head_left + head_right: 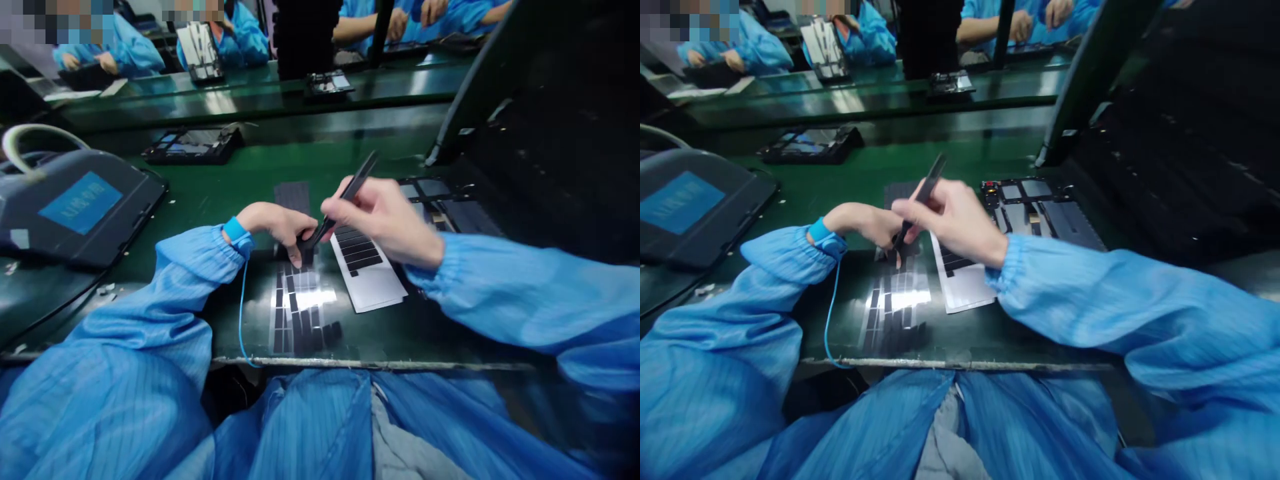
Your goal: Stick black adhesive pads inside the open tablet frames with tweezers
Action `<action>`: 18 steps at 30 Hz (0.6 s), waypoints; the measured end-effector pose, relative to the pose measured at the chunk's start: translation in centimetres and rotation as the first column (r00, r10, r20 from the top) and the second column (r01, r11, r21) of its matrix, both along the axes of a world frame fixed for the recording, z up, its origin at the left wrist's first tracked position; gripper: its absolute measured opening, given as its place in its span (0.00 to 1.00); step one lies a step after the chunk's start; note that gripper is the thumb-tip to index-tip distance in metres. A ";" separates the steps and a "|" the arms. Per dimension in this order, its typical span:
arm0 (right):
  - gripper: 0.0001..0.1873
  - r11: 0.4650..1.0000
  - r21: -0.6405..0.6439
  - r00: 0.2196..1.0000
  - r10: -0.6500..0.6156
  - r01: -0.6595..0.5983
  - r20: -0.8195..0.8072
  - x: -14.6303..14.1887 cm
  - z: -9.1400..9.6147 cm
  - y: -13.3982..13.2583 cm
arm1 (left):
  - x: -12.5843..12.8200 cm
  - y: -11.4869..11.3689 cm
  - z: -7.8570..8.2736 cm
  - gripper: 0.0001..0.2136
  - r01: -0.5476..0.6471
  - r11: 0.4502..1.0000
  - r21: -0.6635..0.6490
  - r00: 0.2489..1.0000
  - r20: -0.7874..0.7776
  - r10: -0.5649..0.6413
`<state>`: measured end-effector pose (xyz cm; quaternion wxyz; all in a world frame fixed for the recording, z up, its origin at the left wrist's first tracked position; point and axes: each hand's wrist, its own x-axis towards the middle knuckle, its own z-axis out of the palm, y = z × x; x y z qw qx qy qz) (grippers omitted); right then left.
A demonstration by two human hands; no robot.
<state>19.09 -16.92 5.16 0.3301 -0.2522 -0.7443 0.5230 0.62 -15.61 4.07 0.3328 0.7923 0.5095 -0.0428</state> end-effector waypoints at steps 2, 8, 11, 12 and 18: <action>0.15 0.992 0.050 0.992 -0.118 0.117 0.035 2.5 1.7 1.3 | -0.3 0.2 0.3 0.13 0.028 0.999 -0.029 0.996 -0.084 -0.030; 0.23 0.960 -0.074 0.951 -0.252 0.268 0.182 9.2 -1.3 4.9 | 3.6 -0.3 -0.2 0.11 -0.197 0.892 0.406 0.966 0.236 0.106; 0.22 0.948 -0.223 0.968 -0.194 0.227 0.162 9.2 -3.7 5.5 | 7.0 -1.5 -2.2 0.06 -0.191 0.801 0.567 0.905 0.417 -0.080; 0.21 0.942 -0.240 0.966 -0.197 0.234 0.170 8.9 -4.0 5.6 | 7.8 -1.8 -3.0 0.05 -0.160 0.781 0.604 0.890 0.430 -0.150; 0.15 0.949 -0.206 0.954 -0.189 0.239 0.234 8.0 -3.5 5.9 | 8.5 -2.4 -5.6 0.10 -0.091 0.814 0.573 0.861 0.456 -0.225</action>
